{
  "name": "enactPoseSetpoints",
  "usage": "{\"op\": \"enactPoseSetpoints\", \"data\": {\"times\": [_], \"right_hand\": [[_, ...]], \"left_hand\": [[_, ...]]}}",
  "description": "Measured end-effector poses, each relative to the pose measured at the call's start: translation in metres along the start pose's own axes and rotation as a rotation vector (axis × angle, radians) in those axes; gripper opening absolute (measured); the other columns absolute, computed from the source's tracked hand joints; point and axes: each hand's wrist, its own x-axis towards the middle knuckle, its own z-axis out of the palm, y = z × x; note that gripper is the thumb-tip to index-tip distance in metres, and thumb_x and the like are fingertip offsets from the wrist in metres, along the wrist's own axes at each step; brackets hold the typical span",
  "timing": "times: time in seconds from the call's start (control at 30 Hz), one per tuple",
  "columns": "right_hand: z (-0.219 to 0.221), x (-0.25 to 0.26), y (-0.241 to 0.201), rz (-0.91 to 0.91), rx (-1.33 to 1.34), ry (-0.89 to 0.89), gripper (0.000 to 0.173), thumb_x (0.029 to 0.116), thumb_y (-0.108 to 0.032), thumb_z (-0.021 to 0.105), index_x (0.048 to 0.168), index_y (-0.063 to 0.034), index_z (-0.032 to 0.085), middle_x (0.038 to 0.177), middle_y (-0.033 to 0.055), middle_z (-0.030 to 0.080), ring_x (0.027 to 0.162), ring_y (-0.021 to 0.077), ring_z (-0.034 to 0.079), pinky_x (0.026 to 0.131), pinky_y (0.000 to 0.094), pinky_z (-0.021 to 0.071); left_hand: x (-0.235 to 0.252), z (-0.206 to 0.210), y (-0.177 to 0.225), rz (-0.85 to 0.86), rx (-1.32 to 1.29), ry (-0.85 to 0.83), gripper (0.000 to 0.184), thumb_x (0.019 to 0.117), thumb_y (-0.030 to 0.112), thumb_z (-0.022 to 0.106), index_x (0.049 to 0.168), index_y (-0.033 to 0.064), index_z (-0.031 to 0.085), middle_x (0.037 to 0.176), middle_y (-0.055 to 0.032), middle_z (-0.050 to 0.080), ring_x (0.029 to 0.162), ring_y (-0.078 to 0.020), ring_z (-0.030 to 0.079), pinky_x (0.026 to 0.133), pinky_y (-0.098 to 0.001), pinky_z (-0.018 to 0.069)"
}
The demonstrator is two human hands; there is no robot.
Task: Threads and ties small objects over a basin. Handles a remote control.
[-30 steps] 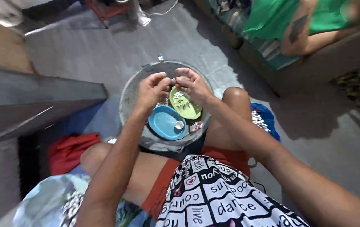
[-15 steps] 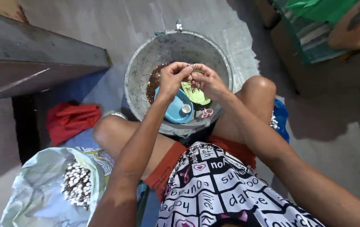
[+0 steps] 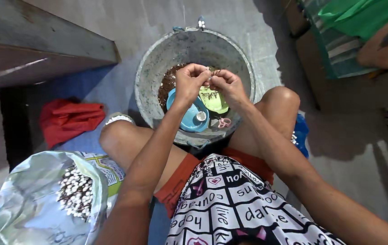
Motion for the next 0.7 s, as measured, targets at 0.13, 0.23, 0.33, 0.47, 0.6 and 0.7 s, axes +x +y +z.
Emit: {"op": "enactPoseSetpoints", "data": {"times": [0.13, 0.23, 0.33, 0.47, 0.6, 0.7], "right_hand": [[0.0, 0.001, 0.004, 0.01, 0.025, 0.041, 0.021, 0.1027, -0.014, 0.062, 0.115, 0.0021, 0.067, 0.101, 0.0123, 0.071, 0.088, 0.0184, 0.069, 0.083, 0.0366, 0.0597], [-0.002, 0.002, 0.003, -0.029, 0.013, 0.092, 0.021, 0.1017, -0.014, 0.064, 0.114, 0.0017, 0.068, 0.099, 0.0111, 0.071, 0.084, 0.0158, 0.067, 0.078, 0.0328, 0.0586], [-0.006, 0.004, 0.005, -0.063, -0.007, 0.125, 0.021, 0.1003, -0.013, 0.066, 0.114, 0.003, 0.068, 0.097, 0.0118, 0.072, 0.081, 0.0166, 0.068, 0.077, 0.0332, 0.059], [-0.01, 0.002, 0.004, -0.064, -0.03, 0.126, 0.023, 0.0986, -0.009, 0.068, 0.118, 0.0039, 0.068, 0.1, 0.0121, 0.073, 0.082, 0.0173, 0.069, 0.079, 0.0346, 0.0605], [-0.01, -0.001, 0.004, -0.051, -0.036, 0.092, 0.026, 0.0977, -0.007, 0.068, 0.121, 0.0037, 0.065, 0.097, 0.0131, 0.074, 0.081, 0.0185, 0.071, 0.079, 0.0356, 0.0609], [-0.008, -0.002, 0.002, -0.031, -0.058, 0.042, 0.032, 0.0959, -0.006, 0.07, 0.126, 0.003, 0.062, 0.093, 0.0124, 0.073, 0.079, 0.0178, 0.07, 0.078, 0.0355, 0.0599]], "left_hand": [[-0.002, -0.001, -0.002, 0.028, 0.005, 0.001, 0.013, 0.0914, 0.001, 0.074, 0.102, -0.0042, 0.067, 0.088, -0.0121, 0.073, 0.075, -0.0223, 0.074, 0.073, -0.0383, 0.0656], [-0.002, 0.0, -0.004, 0.054, 0.0, -0.028, 0.014, 0.0956, 0.005, 0.071, 0.104, -0.0053, 0.067, 0.089, -0.014, 0.075, 0.075, -0.0238, 0.075, 0.073, -0.0392, 0.0661], [-0.001, 0.0, -0.004, 0.051, 0.045, -0.068, 0.013, 0.0986, 0.007, 0.068, 0.105, -0.0047, 0.067, 0.089, -0.0122, 0.074, 0.075, -0.0215, 0.074, 0.073, -0.0375, 0.0655], [0.001, -0.001, -0.005, 0.034, 0.127, -0.111, 0.012, 0.1012, 0.009, 0.064, 0.103, -0.0028, 0.067, 0.09, -0.0107, 0.074, 0.074, -0.0193, 0.073, 0.072, -0.0356, 0.0644], [0.003, 0.0, -0.007, 0.01, 0.182, -0.082, 0.025, 0.1069, 0.023, 0.056, 0.112, -0.0001, 0.063, 0.102, -0.0117, 0.071, 0.079, -0.022, 0.073, 0.072, -0.0405, 0.0655], [0.004, 0.001, -0.007, 0.021, 0.239, -0.103, 0.022, 0.1008, 0.019, 0.067, 0.112, 0.0001, 0.07, 0.1, -0.0099, 0.073, 0.08, -0.0186, 0.073, 0.074, -0.0384, 0.0651]]}}
